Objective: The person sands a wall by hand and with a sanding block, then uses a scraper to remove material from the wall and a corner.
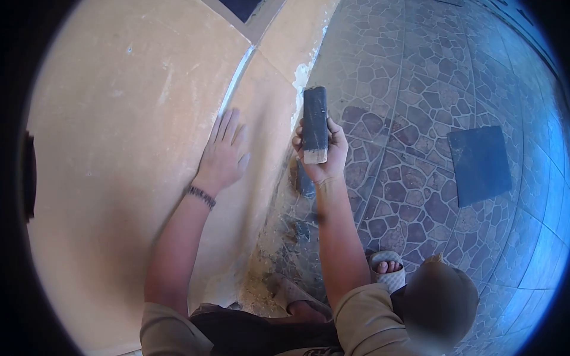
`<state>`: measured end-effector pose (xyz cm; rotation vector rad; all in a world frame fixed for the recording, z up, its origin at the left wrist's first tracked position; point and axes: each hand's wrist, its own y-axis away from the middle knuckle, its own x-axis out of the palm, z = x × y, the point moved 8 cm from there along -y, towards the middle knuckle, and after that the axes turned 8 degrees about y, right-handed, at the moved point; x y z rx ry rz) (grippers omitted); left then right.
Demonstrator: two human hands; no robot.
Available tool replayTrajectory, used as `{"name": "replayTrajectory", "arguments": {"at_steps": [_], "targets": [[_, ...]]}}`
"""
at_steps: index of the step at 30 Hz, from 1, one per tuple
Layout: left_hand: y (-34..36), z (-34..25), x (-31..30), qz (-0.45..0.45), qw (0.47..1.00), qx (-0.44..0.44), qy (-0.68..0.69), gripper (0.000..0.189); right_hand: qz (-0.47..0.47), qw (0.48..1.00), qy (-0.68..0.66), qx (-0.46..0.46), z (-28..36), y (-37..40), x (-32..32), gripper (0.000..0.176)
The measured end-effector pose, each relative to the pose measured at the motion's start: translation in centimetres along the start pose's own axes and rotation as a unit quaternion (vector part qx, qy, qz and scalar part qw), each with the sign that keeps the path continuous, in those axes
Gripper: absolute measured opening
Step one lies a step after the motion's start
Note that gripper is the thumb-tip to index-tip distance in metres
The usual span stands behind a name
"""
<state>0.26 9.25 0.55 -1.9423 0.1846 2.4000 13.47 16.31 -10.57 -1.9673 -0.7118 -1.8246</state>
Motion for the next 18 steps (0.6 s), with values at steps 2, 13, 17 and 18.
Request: {"name": "replayTrajectory", "arguments": {"at_steps": [2,13,17,18], "targets": [[-2.3,0.4,0.0,-0.022,1.000,-0.004,-0.002,0.055,-0.017,0.999,0.022,-0.022,-0.3,-1.2,-1.6,0.035],[-5.1,0.8,-1.7,-0.054,0.988,0.029,0.142,0.057,-0.244,0.748,0.576,-0.223,-6.0,-4.6,-2.2,0.045],[-5.7,1.1,-1.4,-0.030,0.982,0.045,0.179,0.067,-0.200,0.635,0.665,-0.338,-10.8,-5.5,-0.4,0.042],[-5.7,1.1,-1.3,-0.023,0.983,0.039,0.178,0.069,-0.190,0.608,0.675,-0.373,-10.1,-6.3,1.1,0.041]]}}
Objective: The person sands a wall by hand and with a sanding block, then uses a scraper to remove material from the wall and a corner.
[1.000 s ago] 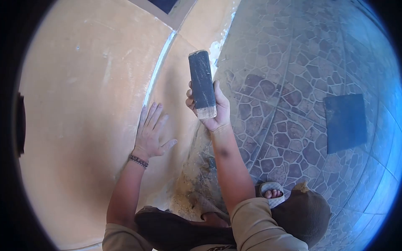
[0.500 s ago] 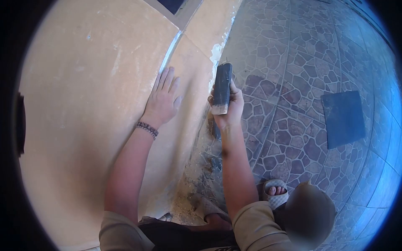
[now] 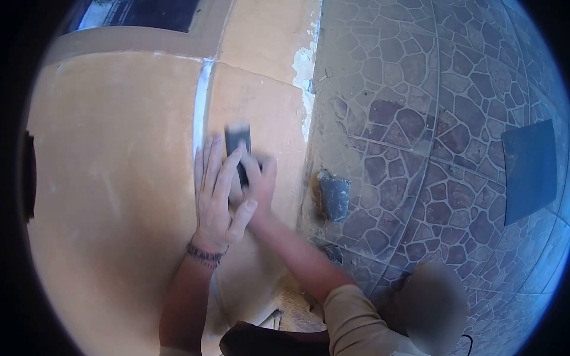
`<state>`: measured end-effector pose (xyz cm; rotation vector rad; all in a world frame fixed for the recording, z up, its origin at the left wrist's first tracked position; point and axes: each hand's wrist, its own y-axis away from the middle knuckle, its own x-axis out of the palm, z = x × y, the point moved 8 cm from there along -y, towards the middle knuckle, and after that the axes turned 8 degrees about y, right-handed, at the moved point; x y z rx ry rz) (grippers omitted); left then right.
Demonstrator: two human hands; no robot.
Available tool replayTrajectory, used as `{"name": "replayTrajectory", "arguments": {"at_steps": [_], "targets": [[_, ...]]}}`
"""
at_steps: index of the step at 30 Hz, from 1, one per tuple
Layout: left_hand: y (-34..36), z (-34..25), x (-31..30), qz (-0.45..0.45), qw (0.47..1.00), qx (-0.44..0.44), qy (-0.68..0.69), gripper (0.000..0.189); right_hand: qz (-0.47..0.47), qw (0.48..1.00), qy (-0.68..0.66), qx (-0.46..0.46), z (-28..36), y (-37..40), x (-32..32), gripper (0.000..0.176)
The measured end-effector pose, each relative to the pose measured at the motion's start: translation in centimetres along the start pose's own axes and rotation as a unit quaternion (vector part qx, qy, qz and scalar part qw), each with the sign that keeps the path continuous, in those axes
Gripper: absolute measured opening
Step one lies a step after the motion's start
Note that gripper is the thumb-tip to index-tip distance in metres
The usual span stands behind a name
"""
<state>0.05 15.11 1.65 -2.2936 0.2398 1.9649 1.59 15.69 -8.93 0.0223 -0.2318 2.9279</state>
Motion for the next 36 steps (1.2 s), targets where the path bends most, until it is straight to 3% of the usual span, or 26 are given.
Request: {"name": "replayTrajectory", "arguments": {"at_steps": [2,4,6,7,9,12,14,17,18,20,22,24,25,26,29,32,34,36], "targets": [[0.0,0.5,0.6,0.009,1.000,0.003,-0.016,0.075,0.028,0.992,0.039,0.114,-2.1,-8.4,1.5,0.036],[0.0,0.3,0.6,0.021,0.999,-0.002,-0.030,0.076,-0.110,0.987,-0.027,0.113,-4.7,-14.1,2.0,0.035],[-0.3,0.3,0.7,0.040,0.999,-0.014,-0.028,0.078,-0.106,0.991,0.004,0.078,-2.9,-10.1,1.2,0.035],[-0.2,0.3,0.6,0.045,0.999,-0.018,-0.025,0.079,-0.056,0.988,0.031,0.141,-2.3,-5.9,0.9,0.034],[-0.2,0.5,0.6,0.034,0.999,-0.028,-0.003,0.082,-0.050,0.993,0.014,0.110,-0.5,-1.1,-0.2,0.033],[-0.3,0.5,0.7,0.036,0.999,-0.023,-0.007,0.082,-0.066,0.993,0.022,0.096,-3.1,-4.4,0.8,0.034],[-0.1,0.9,1.2,0.042,0.998,-0.014,-0.040,0.088,-0.064,0.968,0.003,0.244,-10.8,-11.9,2.1,0.035],[-0.3,0.4,0.9,0.042,0.998,-0.021,-0.035,0.089,-0.091,0.979,0.033,0.180,-8.2,-9.3,0.7,0.036],[-0.1,0.3,0.7,0.043,0.998,-0.024,-0.036,0.090,-0.004,0.976,0.026,0.216,-6.8,-5.6,0.8,0.036],[-0.7,0.6,0.9,0.036,0.998,-0.016,-0.042,0.091,-0.094,0.990,0.033,0.096,-3.1,-3.4,-0.7,0.036],[-0.5,0.5,1.0,0.045,0.998,-0.019,-0.046,0.092,-0.064,0.990,0.015,0.125,-4.9,-3.7,0.2,0.034],[-0.3,0.6,1.2,0.046,0.998,-0.018,-0.047,0.091,-0.027,0.975,0.045,0.215,-11.0,-11.2,1.3,0.034],[-0.4,0.5,1.3,0.043,0.998,-0.021,-0.042,0.090,-0.035,0.976,0.055,0.206,-11.7,-11.6,1.5,0.032],[-0.6,0.3,1.1,0.040,0.998,-0.025,-0.038,0.089,-0.044,0.977,0.064,0.196,-11.0,-12.0,1.4,0.031],[-0.6,0.3,1.0,0.044,0.997,-0.012,-0.056,0.094,-0.036,0.990,0.015,0.133,-2.7,-1.8,-0.4,0.033],[-0.5,0.4,1.1,0.048,0.997,-0.014,-0.060,0.096,-0.080,0.994,0.032,0.061,-3.2,-4.3,0.1,0.029],[-0.4,0.6,1.4,0.045,0.997,-0.011,-0.058,0.097,-0.063,0.989,0.024,0.128,-7.9,-11.3,1.3,0.022],[-0.4,0.2,1.3,0.047,0.997,-0.010,-0.059,0.098,-0.041,0.994,0.054,0.083,-6.8,-10.7,1.0,0.026]]}}
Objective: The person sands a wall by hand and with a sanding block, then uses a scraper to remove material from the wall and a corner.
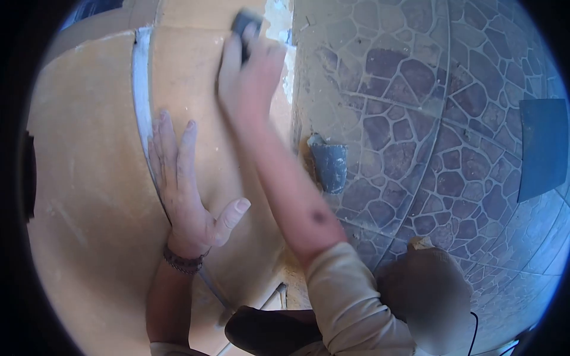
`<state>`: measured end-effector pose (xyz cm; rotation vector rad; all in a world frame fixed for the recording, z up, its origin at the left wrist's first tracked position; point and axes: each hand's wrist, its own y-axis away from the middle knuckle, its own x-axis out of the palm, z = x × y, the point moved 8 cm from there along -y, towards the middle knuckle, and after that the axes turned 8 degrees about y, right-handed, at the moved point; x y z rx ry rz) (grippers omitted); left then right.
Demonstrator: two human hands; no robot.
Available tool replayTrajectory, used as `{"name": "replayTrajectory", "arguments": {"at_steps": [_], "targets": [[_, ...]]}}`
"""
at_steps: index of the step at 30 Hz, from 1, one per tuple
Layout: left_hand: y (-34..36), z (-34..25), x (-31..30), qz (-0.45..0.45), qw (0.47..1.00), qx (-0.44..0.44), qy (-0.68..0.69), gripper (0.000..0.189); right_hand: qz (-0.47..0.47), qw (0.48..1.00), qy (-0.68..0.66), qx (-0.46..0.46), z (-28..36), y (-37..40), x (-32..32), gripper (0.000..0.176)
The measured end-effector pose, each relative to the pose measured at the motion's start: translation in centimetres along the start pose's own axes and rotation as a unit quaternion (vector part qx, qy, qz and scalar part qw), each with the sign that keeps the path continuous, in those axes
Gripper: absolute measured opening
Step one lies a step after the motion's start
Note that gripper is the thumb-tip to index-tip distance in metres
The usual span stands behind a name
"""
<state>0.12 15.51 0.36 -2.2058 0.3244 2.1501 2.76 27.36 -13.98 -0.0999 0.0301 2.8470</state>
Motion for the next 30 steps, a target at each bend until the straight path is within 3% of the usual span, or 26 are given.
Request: {"name": "replayTrajectory", "arguments": {"at_steps": [3,5,7,8,10,13,14,16,18,20,22,25,27,30], "targets": [[-0.5,-0.1,-0.2,-0.006,1.000,0.001,-0.008,0.099,0.054,0.998,-0.009,0.027,2.5,10.7,-4.2,0.035],[-0.2,0.0,-0.1,0.002,1.000,0.000,-0.007,0.099,0.026,0.999,-0.030,-0.007,2.8,10.7,-4.4,0.040],[-0.1,0.0,0.0,-0.004,1.000,0.004,-0.012,0.100,-0.012,0.998,0.045,-0.032,0.1,4.5,-2.2,0.026],[-0.3,-0.1,0.1,-0.010,1.000,0.008,-0.012,0.100,0.070,0.996,0.044,0.043,-1.4,0.7,-1.0,0.034],[-0.2,-0.2,0.0,-0.013,1.000,0.003,-0.012,0.100,0.048,0.996,0.033,0.066,-0.6,2.4,-2.2,0.034],[-0.9,-0.3,-0.1,-0.020,1.000,0.001,-0.015,0.100,0.059,0.997,0.004,0.042,1.3,11.4,-4.6,0.035],[-0.9,-0.3,-0.1,-0.016,1.000,0.001,-0.015,0.100,0.077,0.993,-0.022,0.083,1.2,12.5,-4.5,0.038],[-0.4,-0.4,0.1,-0.012,1.000,0.000,-0.014,0.098,0.026,0.999,0.034,0.034,-1.0,8.5,-2.5,0.030],[-0.6,-0.4,0.2,-0.025,1.000,0.005,-0.012,0.096,-0.011,0.988,0.023,0.150,-6.4,1.5,-0.1,0.035],[-0.5,-0.6,0.3,-0.025,1.000,0.011,-0.009,0.096,-0.030,0.990,0.014,0.139,-6.1,1.9,-0.4,0.037],[-0.9,-0.8,0.0,-0.035,0.999,0.005,-0.010,0.098,0.017,0.989,0.044,0.142,-3.1,9.2,-2.9,0.041],[-0.8,-0.7,0.1,-0.024,0.999,0.016,-0.015,0.097,0.061,0.986,0.006,0.155,-2.5,12.1,-3.2,0.043],[-0.7,-0.6,0.2,-0.034,0.999,0.017,-0.013,0.097,0.004,0.990,0.089,0.107,-6.0,5.5,-1.0,0.041],[-0.7,-1.3,0.6,-0.025,1.000,0.011,0.005,0.095,-0.043,0.990,0.102,0.091,-7.9,0.3,0.3,0.033]]}}
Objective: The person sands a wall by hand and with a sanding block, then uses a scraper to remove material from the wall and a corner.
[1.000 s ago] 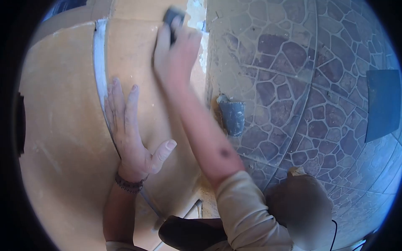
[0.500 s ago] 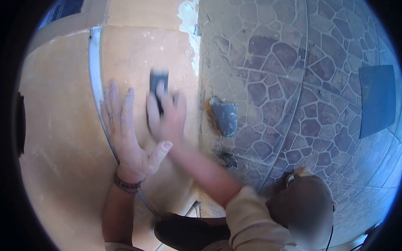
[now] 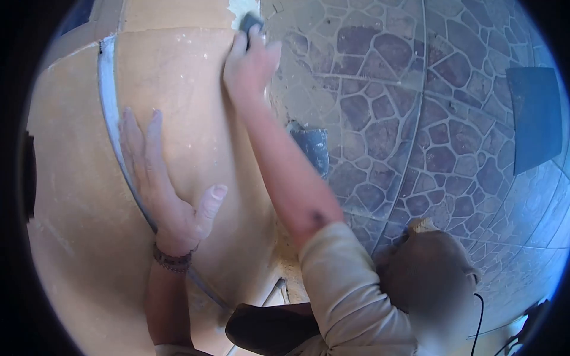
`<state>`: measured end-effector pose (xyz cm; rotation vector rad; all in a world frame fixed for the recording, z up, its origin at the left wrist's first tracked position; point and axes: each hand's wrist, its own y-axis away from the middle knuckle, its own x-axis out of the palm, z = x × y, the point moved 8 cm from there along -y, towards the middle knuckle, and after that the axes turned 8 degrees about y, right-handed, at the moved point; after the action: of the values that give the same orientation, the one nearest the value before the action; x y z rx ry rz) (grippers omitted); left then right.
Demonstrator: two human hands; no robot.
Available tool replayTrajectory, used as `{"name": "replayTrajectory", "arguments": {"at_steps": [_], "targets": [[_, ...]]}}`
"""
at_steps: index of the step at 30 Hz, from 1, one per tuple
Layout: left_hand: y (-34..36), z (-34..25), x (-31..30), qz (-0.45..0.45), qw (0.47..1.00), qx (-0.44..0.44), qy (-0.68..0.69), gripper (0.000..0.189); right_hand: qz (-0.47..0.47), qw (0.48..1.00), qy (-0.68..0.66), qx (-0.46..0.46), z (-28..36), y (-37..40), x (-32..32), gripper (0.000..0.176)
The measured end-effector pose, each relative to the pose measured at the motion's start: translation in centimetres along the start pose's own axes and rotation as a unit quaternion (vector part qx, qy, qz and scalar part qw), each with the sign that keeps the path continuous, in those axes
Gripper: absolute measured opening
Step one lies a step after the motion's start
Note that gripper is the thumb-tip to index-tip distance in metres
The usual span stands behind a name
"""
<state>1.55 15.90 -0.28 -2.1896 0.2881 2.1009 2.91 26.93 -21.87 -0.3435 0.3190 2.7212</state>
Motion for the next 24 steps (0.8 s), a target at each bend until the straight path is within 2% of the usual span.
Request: {"name": "replayTrajectory", "arguments": {"at_steps": [1,2,3,4,6,7,10,11,12,13,16,17,18,20,23,24], "targets": [[-0.7,-0.1,-0.2,-0.010,1.000,-0.003,0.000,0.095,0.013,1.000,-0.003,-0.015,1.0,2.9,-1.5,0.031],[-0.8,0.3,0.8,-0.017,0.996,-0.008,0.082,0.092,0.022,0.999,-0.011,-0.036,2.3,6.4,-3.6,0.033],[-0.2,0.8,3.0,-0.012,0.986,-0.013,0.168,0.089,0.065,0.995,-0.073,-0.009,2.8,9.4,-5.0,0.035],[0.5,0.9,4.5,0.004,0.967,-0.023,0.254,0.086,0.069,0.995,-0.067,-0.013,2.9,9.4,-5.2,0.034],[0.8,-0.7,4.8,0.019,0.984,0.040,0.171,0.079,0.080,0.994,-0.070,-0.023,2.9,8.5,-4.7,0.033],[1.0,-1.3,4.7,0.030,0.989,0.072,0.128,0.075,0.021,0.999,-0.022,-0.026,2.3,5.6,-2.9,0.029],[-1.9,-0.3,-0.1,-0.068,0.995,0.032,0.072,0.061,-0.026,0.999,-0.014,0.023,0.9,-0.5,0.1,0.027],[-2.1,0.1,-1.1,-0.089,0.993,0.011,0.070,0.060,0.015,0.999,-0.048,-0.018,2.4,1.9,-1.6,0.028],[-2.4,0.6,-2.2,-0.121,0.991,-0.006,0.063,0.058,0.031,0.999,-0.034,-0.024,3.5,5.4,-3.2,0.031],[-2.8,1.0,-3.0,-0.151,0.987,-0.022,0.058,0.057,0.036,0.995,-0.081,-0.051,4.7,8.9,-4.8,0.034],[-3.8,1.2,-2.2,-0.082,0.995,-0.053,0.027,0.053,0.036,0.987,-0.140,-0.074,5.7,8.0,-4.6,0.033],[-3.5,1.8,-2.1,-0.088,0.993,-0.076,0.020,0.054,0.017,0.991,-0.091,-0.101,5.7,4.6,-2.8,0.030],[-3.6,2.0,-2.2,-0.097,0.992,-0.074,0.030,0.054,0.053,0.991,-0.106,-0.055,5.1,0.2,-0.8,0.027],[-3.6,1.4,-2.6,-0.107,0.989,-0.082,0.064,0.056,-0.026,0.992,-0.110,-0.049,5.9,-1.8,-0.8,0.026],[-3.9,1.6,-3.2,-0.116,0.988,-0.068,0.075,0.053,0.017,0.982,-0.151,-0.108,8.8,7.2,-4.6,0.028],[-3.9,1.8,-3.4,-0.112,0.983,-0.084,0.118,0.052,0.032,0.979,-0.166,-0.112,8.9,9.4,-5.2,0.029]]}}
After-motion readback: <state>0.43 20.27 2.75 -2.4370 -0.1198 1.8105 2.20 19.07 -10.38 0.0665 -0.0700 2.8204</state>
